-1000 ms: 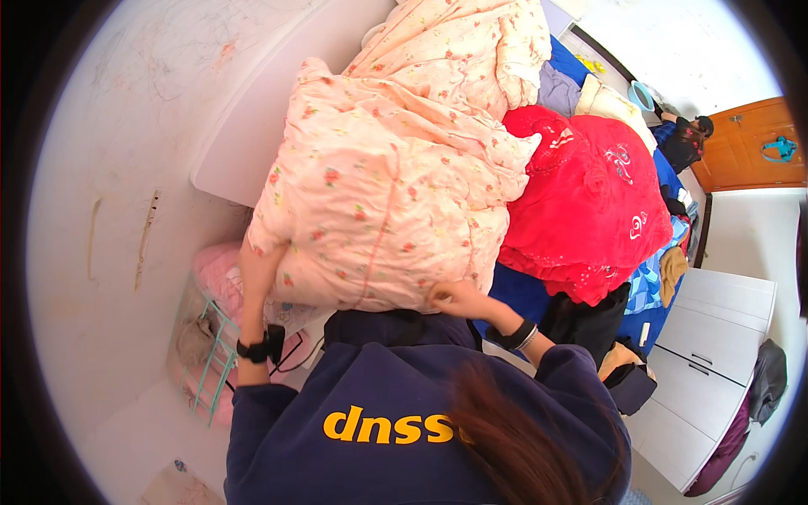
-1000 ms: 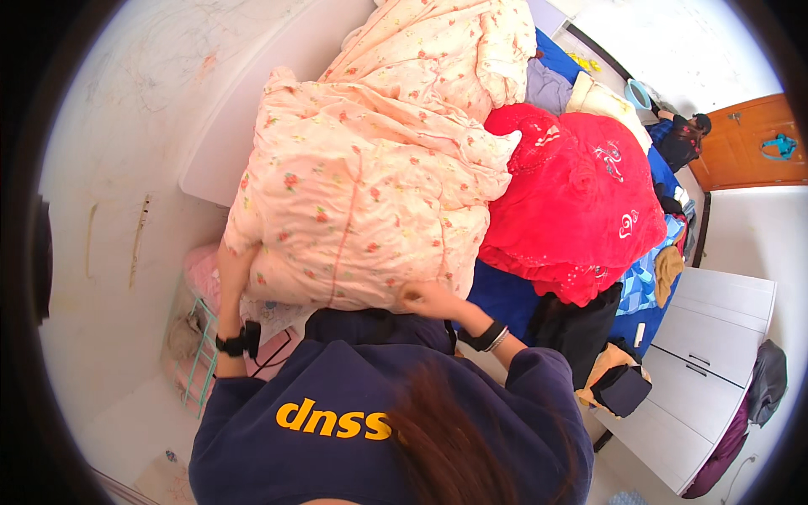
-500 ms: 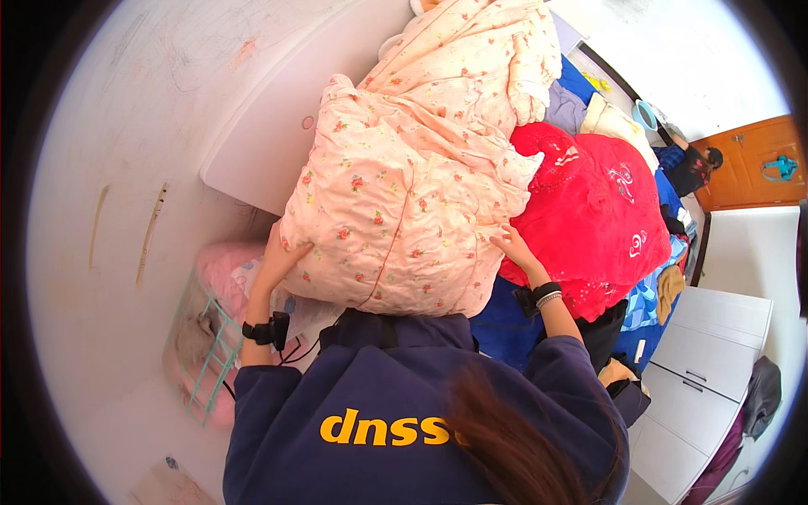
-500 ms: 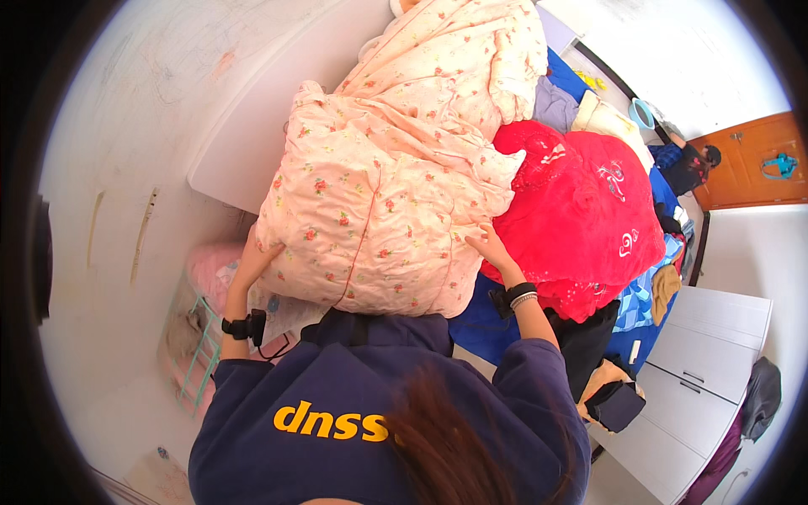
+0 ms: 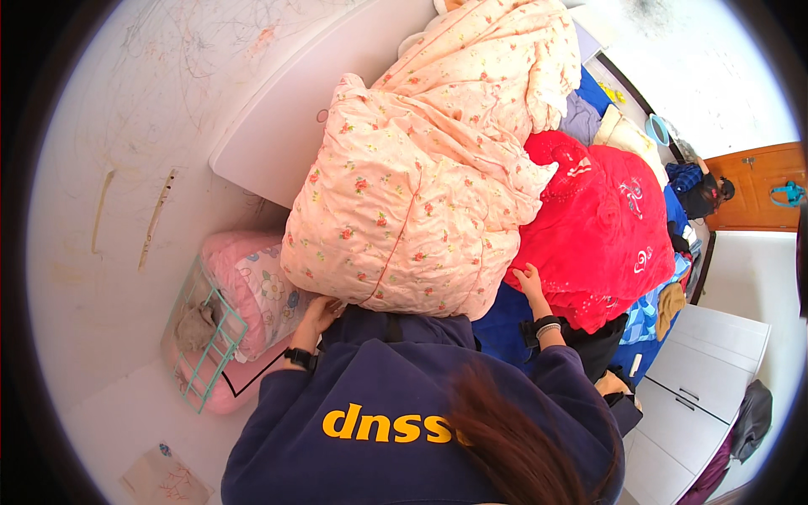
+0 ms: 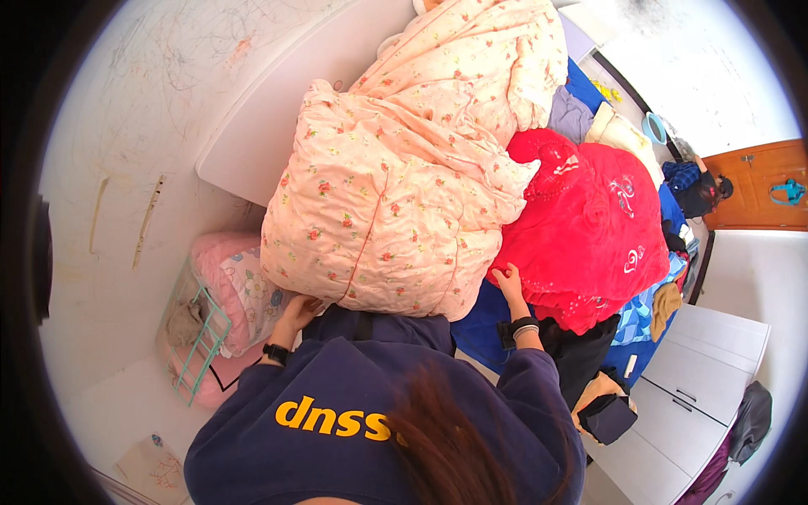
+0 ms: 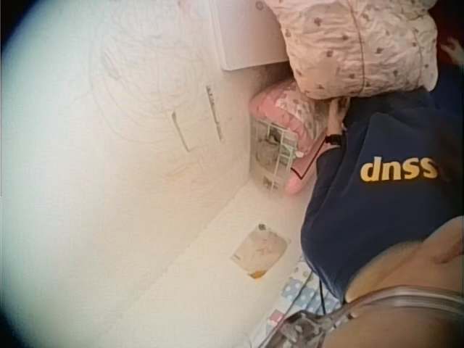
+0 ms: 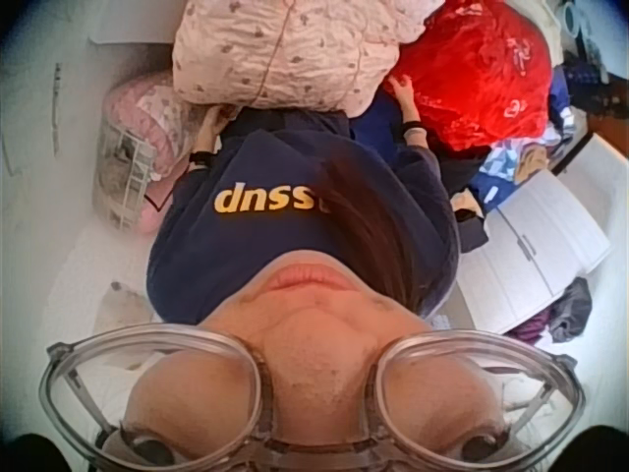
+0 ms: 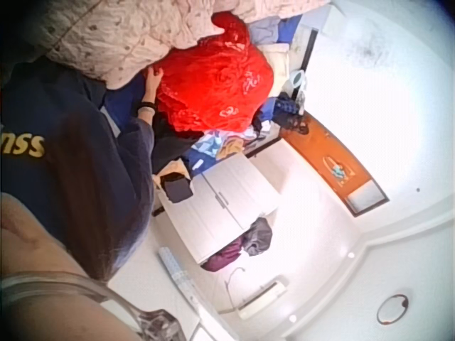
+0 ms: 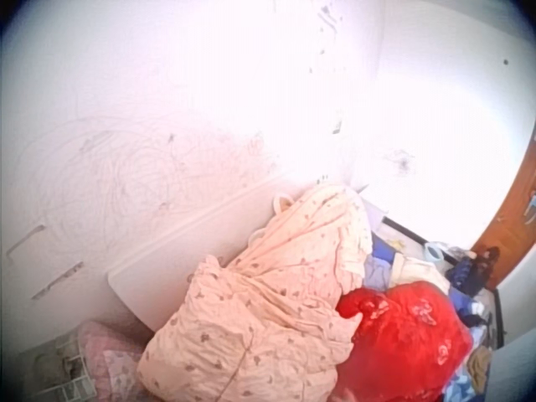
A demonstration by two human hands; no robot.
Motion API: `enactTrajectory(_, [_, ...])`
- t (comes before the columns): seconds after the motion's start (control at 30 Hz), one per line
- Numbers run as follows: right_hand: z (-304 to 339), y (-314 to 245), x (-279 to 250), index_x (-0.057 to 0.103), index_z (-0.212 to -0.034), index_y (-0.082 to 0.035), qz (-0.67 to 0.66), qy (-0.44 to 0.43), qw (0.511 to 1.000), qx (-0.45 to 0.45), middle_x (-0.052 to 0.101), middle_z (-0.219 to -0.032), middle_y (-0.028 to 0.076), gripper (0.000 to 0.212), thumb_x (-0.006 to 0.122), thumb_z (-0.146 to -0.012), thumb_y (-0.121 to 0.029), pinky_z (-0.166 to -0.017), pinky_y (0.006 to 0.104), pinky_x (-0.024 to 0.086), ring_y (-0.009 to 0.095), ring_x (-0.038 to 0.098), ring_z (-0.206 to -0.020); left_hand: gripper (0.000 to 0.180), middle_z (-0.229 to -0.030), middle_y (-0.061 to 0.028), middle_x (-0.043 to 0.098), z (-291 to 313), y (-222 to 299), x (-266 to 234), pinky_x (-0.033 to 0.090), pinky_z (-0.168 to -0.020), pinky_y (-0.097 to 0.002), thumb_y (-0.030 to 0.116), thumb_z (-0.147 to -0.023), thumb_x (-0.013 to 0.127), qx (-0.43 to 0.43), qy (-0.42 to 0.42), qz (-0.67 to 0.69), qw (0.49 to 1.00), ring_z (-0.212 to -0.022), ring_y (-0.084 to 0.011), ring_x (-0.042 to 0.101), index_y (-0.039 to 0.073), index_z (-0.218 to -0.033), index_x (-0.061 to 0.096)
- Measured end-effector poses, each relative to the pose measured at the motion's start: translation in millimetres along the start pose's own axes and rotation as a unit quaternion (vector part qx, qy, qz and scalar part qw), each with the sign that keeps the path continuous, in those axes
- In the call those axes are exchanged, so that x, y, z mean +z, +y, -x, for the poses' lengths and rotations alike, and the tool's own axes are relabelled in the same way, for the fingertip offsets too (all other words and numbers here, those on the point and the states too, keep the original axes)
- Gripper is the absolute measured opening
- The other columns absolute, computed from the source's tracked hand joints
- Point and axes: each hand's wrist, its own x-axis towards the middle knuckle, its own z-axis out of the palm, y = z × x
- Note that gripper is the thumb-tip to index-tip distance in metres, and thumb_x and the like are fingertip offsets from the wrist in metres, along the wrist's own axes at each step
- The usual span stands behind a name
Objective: The person cleans a bedroom by wiping down the headboard of a bed with a cloth, moving several bags and pillows aside to reach surfaces, and rearranging bedding.
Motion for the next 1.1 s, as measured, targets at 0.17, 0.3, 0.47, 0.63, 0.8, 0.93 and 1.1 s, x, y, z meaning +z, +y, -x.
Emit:
enactTrajectory(0.17, [21, -8, 15, 0.019, -0.131, -0.014, 0.091, -0.19, 0.969, 0.131, 0.041, -0.121, 0.014, 0.078, 0.062, -0.067, -0.027, -0.079, 0.0496, 0.039, 0.026, 0.045, -0.101, 0.039, -0.117, -0.0092, 0.045, -43, -14, 20, 0.036, -0.089, -0.0384, 0.026, -0.079, 0.058, -0.051, -0.142, 0.156, 0.976, -0.104, -0.0228, 0.044, 0.01, -0.112, 0.045])
enactTrajectory(0.3, [52, 2, 49, 0.014, -0.131, -0.012, -0.017, -0.387, 0.896, 0.218, 0.033, -0.124, 0.02, 0.082, 0.062, -0.066, -0.028, -0.086, 0.0541, 0.035, 0.041, 0.039, -0.108, 0.037, -0.109, -0.0071, 0.051, -68, -28, -2, 0.042, -0.081, -0.036, 0.027, -0.081, 0.055, 0.01, -0.178, 0.037, 0.983, -0.094, -0.0209, 0.05, 0.009, -0.113, 0.045])
enactTrajectory(0.47, [56, -18, 81, 0.029, -0.125, -0.009, 0.026, -0.266, 0.953, 0.145, 0.048, -0.11, 0.016, 0.064, 0.06, -0.071, -0.028, -0.081, 0.0449, 0.042, 0.032, 0.052, -0.096, 0.021, -0.084, -0.0054, 0.057, -10, -8, 46, 0.044, -0.073, -0.0337, 0.025, -0.082, 0.053, 0.047, -0.035, 0.074, 0.996, -0.079, -0.0175, 0.053, 0.009, -0.096, 0.052])
enactTrajectory(0.63, [31, 2, 99, 0.056, -0.101, 0.0, -0.038, -0.099, 0.975, -0.196, 0.062, -0.087, 0.013, 0.031, 0.055, -0.075, -0.017, -0.064, 0.0287, 0.046, 0.018, 0.059, -0.073, 0.029, -0.092, -0.0032, 0.052, -12, -27, 31, 0.043, -0.082, -0.0314, 0.002, -0.062, 0.046, 0.11, -0.127, 0.07, 0.983, -0.089, -0.0186, 0.052, 0.003, -0.091, 0.051])
enactTrajectory(0.8, [36, -51, 84, 0.059, -0.09, 0.004, -0.154, -0.12, 0.963, -0.186, 0.063, -0.081, 0.007, 0.021, 0.049, -0.078, -0.01, -0.062, 0.0259, 0.045, 0.013, 0.057, -0.07, 0.02, -0.08, -0.0083, 0.05, 82, 38, 93, 0.044, -0.071, -0.0308, -0.004, -0.047, 0.039, 0.165, -0.065, 0.163, 0.971, -0.075, -0.0214, 0.05, 0.0, -0.066, 0.046])
enactTrajectory(0.93, [71, -114, 57, 0.054, -0.102, 0.005, -0.246, -0.171, 0.935, -0.188, 0.059, -0.098, 0.009, 0.026, 0.045, -0.08, -0.006, -0.076, 0.0259, 0.043, 0.014, 0.055, -0.087, 0.034, -0.089, -0.0147, 0.054, 144, 82, 116, 0.045, -0.08, -0.0382, -0.003, -0.048, 0.038, 0.177, -0.042, 0.194, 0.964, -0.086, -0.0293, 0.053, -0.006, -0.08, 0.049])
enactTrajectory(1.1, [128, -173, 32, 0.047, -0.112, 0.006, -0.21, -0.197, 0.919, -0.269, 0.054, -0.11, 0.012, 0.036, 0.047, -0.078, -0.004, -0.087, 0.0291, 0.039, 0.018, 0.049, -0.102, 0.028, -0.084, -0.0121, 0.053, 181, 101, 84, 0.046, -0.077, -0.0377, -0.004, -0.049, 0.036, 0.186, -0.033, 0.204, 0.961, -0.082, -0.0264, 0.054, -0.003, -0.074, 0.049])
